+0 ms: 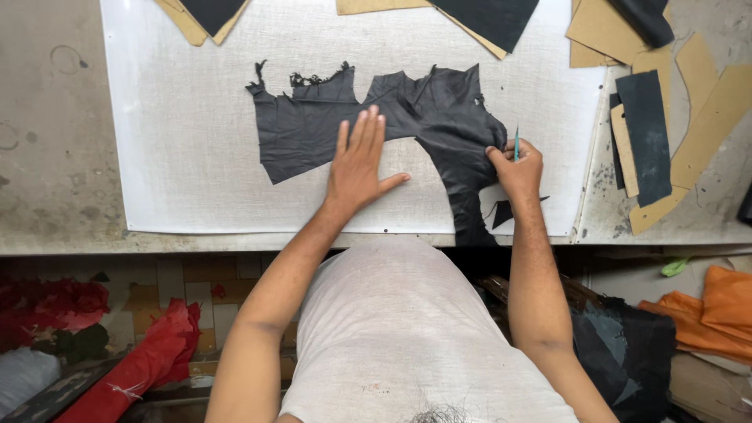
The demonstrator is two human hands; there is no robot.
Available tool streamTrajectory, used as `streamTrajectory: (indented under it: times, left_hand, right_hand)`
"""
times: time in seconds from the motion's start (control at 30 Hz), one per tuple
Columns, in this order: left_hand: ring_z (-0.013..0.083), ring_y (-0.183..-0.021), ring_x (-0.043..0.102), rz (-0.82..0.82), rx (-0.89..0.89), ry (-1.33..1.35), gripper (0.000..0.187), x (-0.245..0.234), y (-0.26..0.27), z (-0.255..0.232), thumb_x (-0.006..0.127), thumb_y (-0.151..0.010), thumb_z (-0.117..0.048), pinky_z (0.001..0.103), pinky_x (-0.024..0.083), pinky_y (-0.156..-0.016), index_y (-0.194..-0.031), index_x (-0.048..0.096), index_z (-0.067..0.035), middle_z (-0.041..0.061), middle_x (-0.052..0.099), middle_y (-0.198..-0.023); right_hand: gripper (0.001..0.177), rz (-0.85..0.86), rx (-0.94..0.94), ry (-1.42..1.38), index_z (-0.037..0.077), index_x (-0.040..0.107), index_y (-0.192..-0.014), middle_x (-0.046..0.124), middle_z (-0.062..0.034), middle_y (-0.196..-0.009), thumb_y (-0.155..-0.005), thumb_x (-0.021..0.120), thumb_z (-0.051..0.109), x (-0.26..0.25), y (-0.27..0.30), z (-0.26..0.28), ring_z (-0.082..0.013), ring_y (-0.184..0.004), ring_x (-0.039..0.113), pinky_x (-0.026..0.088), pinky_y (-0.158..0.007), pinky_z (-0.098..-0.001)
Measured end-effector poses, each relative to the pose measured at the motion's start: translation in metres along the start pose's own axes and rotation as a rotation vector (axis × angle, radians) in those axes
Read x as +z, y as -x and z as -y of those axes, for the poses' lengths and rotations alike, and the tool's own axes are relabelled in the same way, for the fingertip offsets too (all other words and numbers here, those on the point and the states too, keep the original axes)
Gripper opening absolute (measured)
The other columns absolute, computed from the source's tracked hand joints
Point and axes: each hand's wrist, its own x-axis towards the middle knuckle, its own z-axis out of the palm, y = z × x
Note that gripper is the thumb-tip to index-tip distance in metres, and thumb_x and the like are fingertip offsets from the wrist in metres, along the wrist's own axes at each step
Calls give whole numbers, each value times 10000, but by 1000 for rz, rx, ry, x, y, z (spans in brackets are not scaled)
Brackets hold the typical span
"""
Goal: The person lays out a piece of black fabric on a white work surface, places a cardboard template on top, and uses a utility knife to cut the fabric along the template's edge. The person repeats this process with different templates and fabric pieces, stacking the cut pieces aside.
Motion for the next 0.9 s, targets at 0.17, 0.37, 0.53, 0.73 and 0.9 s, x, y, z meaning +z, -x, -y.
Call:
streamTrajectory:
  times: [0.17,0.37,0.53,0.73,0.9]
  left_hand:
    - [263,-1567,117,-7,394,150,1236,-32,-59,-39,280,-832,-945,482,83,-1278,-1602,221,21,165,181,-1689]
    - [274,-1566,212,0,556,313,901,-55,-101,-6,446,-986,-648,434,130,-1278,-1609,287,-16,162,261,-1691]
    - [286,-1630,142,-140,273,63,789,-15,-102,-20,425,-1091,-505,521,91,-1319,-1660,265,17,185,192,-1755]
    - [353,-1558,80,-81,253,110,1061,-12,-82,-100,372,-951,-757,571,49,-1228,-1585,209,78,268,129,-1675]
    - [282,-1569,83,96,532,103,1146,-15,-97,-142,354,-867,-848,490,26,-1256,-1593,169,19,192,136,-1686]
  right_hand:
    - [184,80,-141,-363,25,645,-986,636,4,-816,-887,799,40,3,1,-20,-50,-676,572,482,-597,-224]
    - [205,88,47,-327,37,664,-1030,647,22,-775,-874,776,108,-12,13,-18,-51,-489,552,456,-431,-220]
    - [167,38,161,-498,67,677,-1013,546,48,-647,-891,773,129,-20,36,-11,-30,-450,447,352,-395,-211]
    - [160,161,3,-546,82,714,-1066,569,58,-666,-936,764,161,-25,43,-5,-15,-519,484,337,-453,-191]
    - [201,162,59,-303,127,737,-1158,703,-2,-774,-988,672,212,-62,15,-38,-31,-614,604,436,-482,-211]
